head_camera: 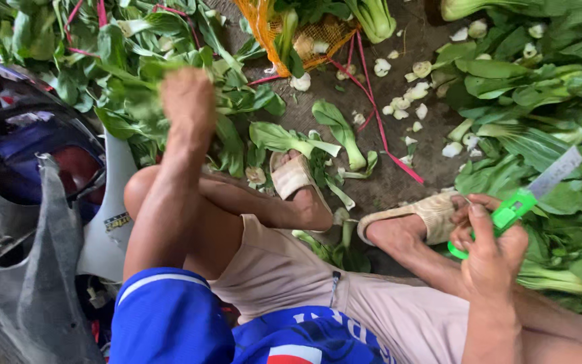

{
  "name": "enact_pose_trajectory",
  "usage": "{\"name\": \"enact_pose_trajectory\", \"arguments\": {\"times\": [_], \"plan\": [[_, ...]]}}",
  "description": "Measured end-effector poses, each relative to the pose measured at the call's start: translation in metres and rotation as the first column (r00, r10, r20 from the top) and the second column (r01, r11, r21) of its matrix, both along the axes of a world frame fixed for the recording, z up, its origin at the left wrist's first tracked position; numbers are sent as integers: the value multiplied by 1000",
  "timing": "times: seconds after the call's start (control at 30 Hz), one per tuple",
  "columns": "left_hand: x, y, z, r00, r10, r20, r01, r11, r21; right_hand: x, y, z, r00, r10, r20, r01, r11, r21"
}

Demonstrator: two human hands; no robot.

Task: The person sits on the ground among piles of leafy green vegetables and uses a small green knife to trim the root ends off bok choy heads one at a time. They place the trimmed heads into an orange mesh bag and toss trimmed-off scraps aside.

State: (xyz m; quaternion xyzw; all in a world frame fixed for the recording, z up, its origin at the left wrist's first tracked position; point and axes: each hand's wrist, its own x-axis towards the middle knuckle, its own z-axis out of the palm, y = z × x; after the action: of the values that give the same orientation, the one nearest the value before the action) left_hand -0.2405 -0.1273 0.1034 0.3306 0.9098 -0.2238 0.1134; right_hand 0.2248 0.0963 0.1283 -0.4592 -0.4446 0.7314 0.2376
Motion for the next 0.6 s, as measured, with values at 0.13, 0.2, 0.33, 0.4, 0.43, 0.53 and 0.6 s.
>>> {"name": "enact_pose_trajectory", "arguments": {"times": [0.13,0.2,0.33,0.4,0.43,0.53,0.6], "plan": [[9,62,-86,847,-291,445,-166,650,742,-9,-3,-11,992,98,79,-98,995,-1],[1,100,-127,985,-103,136,-56,553,831,-14,-3,-15,984,150,97,-147,988,-37],[-18,144,-159,922,204,329,-387,482,786,-21,1,-20,955,221,197,-219,975,-35],[-11,144,-163,892,149,427,-443,479,758,-23,4,-20,931,253,264,-261,965,-2],[1,142,-157,890,27,456,-406,503,763,-24,6,-21,909,294,296,-343,931,127],[55,124,-122,645,-333,688,-460,549,698,-29,9,-18,838,325,439,-522,711,471],[102,112,-89,496,-375,783,-508,607,612,-34,9,-13,803,245,544,-584,504,636]]}}
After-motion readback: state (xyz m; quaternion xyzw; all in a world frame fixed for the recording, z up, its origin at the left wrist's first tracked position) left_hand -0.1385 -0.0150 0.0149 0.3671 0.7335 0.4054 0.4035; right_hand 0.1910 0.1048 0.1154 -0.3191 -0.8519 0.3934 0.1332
